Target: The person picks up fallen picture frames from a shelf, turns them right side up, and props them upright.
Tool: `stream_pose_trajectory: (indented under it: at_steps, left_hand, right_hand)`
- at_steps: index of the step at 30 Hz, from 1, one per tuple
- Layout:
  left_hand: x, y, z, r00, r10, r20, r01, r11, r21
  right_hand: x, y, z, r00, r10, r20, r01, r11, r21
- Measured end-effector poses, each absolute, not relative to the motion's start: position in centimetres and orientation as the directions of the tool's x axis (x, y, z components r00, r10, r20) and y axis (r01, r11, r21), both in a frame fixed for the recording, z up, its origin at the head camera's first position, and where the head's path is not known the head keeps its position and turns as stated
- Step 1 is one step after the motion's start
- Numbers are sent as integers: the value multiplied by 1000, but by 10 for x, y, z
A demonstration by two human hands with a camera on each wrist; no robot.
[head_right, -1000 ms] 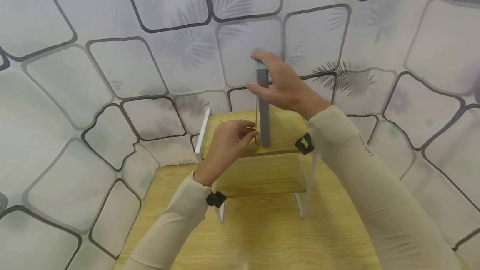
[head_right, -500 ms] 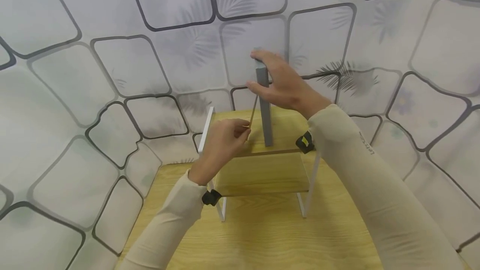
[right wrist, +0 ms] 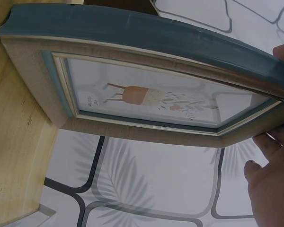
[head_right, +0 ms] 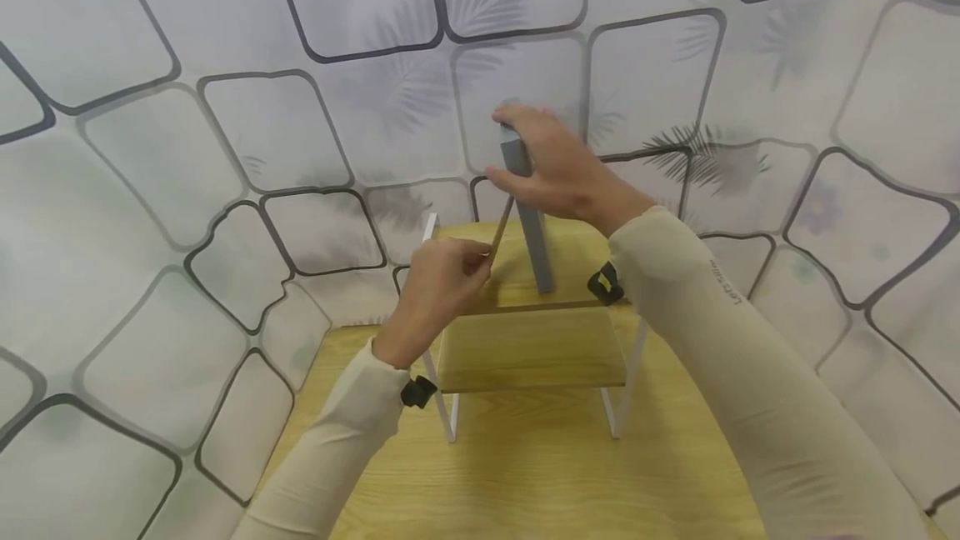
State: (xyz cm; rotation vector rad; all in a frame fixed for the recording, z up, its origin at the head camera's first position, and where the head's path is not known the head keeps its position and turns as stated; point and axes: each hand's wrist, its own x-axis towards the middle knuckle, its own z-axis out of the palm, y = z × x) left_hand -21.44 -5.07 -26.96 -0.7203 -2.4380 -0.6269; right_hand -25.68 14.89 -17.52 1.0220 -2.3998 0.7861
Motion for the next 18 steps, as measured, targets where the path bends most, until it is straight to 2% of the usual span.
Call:
stream_pose_trajectory:
  at_steps: [18]
  left_hand:
    - [-216, -68, -270, -753, 310, 581, 544, 790, 283]
  right_hand:
    - [-262, 128, -173, -624, -575, 530, -766, 582, -272]
